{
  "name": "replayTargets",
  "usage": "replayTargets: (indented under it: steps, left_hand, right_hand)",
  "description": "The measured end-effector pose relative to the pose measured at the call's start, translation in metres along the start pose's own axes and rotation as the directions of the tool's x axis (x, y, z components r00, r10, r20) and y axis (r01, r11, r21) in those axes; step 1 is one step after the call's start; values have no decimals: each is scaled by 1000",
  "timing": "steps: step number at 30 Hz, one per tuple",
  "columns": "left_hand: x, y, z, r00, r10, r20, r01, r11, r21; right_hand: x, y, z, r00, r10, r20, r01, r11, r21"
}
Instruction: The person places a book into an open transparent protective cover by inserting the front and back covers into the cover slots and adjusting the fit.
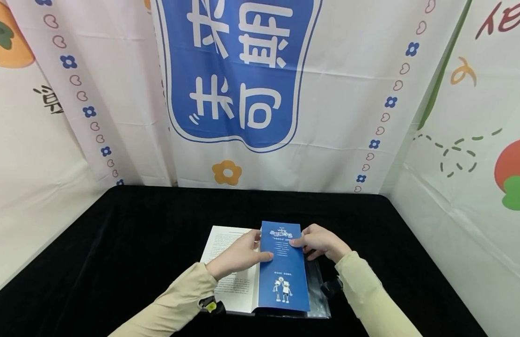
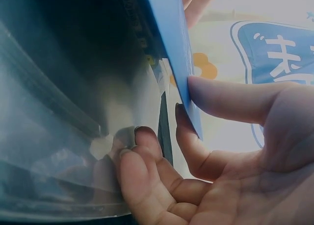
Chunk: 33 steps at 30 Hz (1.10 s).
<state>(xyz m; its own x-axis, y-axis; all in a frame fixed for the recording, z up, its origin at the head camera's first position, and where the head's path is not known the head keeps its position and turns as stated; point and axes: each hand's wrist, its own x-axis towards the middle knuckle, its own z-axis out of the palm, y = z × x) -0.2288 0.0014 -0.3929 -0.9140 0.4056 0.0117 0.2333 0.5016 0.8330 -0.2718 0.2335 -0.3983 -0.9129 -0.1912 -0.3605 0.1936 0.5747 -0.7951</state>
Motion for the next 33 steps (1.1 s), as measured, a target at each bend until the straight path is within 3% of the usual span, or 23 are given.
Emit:
replayTargets:
  steps: [16,24,33]
  left_hand:
    - [2,-5,0,1000,-3,-5,3,1000,-24]
    - [3,-5,-2,998,-57,-11,57,998,-2]
    - [3,-5,-4,997,-72,-12,72,997,-30]
  right_hand:
    - [-3,-5,2,999,-39,-6,39,999,-13]
    - [-8,-11,2,994,-97,41,96,995,40]
    - [-9,-14,6,993,-110,39,108,992,64]
